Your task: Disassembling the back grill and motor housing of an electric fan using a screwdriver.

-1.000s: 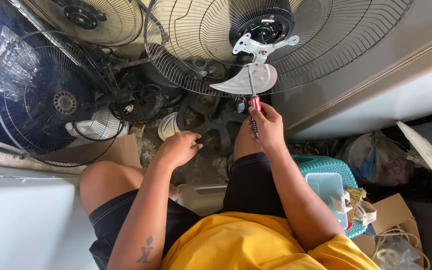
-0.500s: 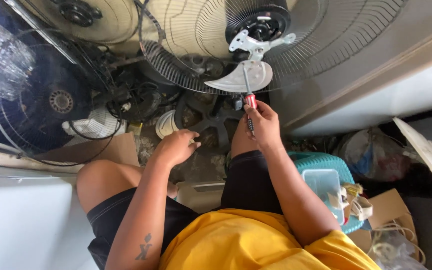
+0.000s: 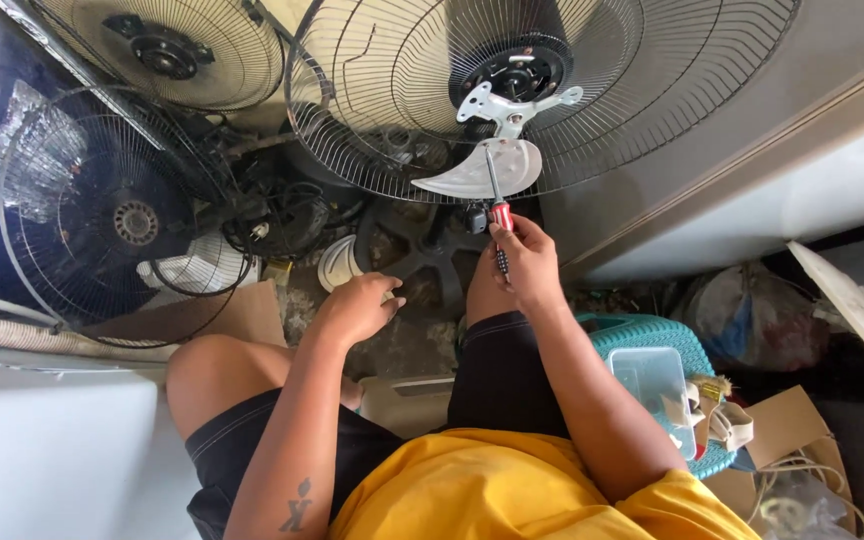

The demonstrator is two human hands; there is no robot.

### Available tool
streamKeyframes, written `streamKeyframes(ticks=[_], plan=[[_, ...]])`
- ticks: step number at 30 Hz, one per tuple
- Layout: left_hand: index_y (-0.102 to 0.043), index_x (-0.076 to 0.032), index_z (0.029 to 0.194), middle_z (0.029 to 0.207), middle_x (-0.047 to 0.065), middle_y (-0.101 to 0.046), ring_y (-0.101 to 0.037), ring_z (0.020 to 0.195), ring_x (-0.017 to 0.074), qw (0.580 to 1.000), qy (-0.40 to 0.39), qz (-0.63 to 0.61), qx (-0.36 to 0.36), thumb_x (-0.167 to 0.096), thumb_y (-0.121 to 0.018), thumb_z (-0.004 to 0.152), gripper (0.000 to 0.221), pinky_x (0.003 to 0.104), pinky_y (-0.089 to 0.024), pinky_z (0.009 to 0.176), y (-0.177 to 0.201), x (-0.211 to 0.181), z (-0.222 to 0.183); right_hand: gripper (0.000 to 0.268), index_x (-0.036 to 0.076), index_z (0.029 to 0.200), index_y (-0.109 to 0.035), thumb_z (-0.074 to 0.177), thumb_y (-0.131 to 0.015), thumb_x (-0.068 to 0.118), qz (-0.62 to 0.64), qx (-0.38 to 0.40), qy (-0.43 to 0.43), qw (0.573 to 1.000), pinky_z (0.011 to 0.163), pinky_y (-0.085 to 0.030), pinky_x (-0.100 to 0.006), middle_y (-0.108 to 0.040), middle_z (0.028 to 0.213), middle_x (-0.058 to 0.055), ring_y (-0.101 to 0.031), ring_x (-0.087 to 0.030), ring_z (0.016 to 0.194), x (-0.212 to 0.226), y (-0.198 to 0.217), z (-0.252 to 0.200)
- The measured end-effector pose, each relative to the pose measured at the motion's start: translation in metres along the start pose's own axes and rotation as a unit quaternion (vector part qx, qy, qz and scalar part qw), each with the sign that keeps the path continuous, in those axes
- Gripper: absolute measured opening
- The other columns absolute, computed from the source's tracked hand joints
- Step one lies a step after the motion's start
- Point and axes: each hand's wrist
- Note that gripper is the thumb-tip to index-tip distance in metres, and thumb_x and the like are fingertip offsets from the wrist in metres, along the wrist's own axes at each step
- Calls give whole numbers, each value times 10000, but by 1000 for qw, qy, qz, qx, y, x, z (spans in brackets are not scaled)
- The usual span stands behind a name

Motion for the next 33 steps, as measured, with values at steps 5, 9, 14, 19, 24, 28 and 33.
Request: streamKeyframes(ticks=[5,9,14,19,24,28,33], plan=[[-578,-59,1455,1425,196,-601,-640,1263,386,1000,18,10,-1,-265,-547,1061,446,521,-585,989,-3,1,5,316,-54,1238,-646,957,-678,88,-11,-11,-2,1000,213,-294,-274,-588,591,-173,-484,-180,303,3,-2,1],[-575,-51,1457,1427,201,-598,-643,1258,387,1000,20,4,6,-256,-539,1062,447,521,-582,991,0,-2,2,321,-69,1237,-639,952,-673,76,-3,-13,-1,1000,221,-300,-268,-578,588,-173,-473,-174,300,8,-3,-3],[-582,-49,1448,1411,199,-612,-645,1258,379,1000,13,13,2,-262,-545,1063,442,517,-571,1004,-3,1,6,327,-61,1241,-639,951,-676,87,-16,-9,-8,1000,227,-314,-273,-593,606,-173,-489,-180,313,6,-2,0],[-602,-33,1431,1396,213,-625,-645,1252,397,1000,4,16,-17,-250,-556,1055,436,531,-557,1015,-2,-1,1,323,-37,1245,-642,964,-680,118,-33,2,-13,999,231,-323,-280,-604,619,-171,-510,-189,329,3,1,1],[-603,-28,1426,1394,216,-626,-633,1273,389,1000,0,9,-11,-250,-543,1060,432,522,-541,1044,-3,1,4,305,-22,1219,-655,952,-694,119,-27,-19,-17,999,233,-318,-270,-603,613,-173,-507,-193,329,3,0,1],[-601,-36,1431,1392,204,-629,-629,1279,383,1000,6,12,-16,-255,-546,1056,438,526,-516,1070,-8,-1,5,330,-10,1241,-650,945,-704,125,-35,-11,-31,999,236,-314,-275,-613,632,-177,-502,-191,331,5,8,0],[-618,-58,1424,1407,188,-631,-623,1291,369,1000,-5,20,-20,-270,-560,1049,435,519,-509,1080,-17,18,13,297,-5,1243,-645,984,-677,135,-52,-13,-23,998,261,-314,-262,-593,670,-165,-481,-170,372,14,-1,-10]])
Point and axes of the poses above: each hand's wrist, its own z-axis towards the middle knuckle, its own y-axis out of the back of the hand, x = y × z
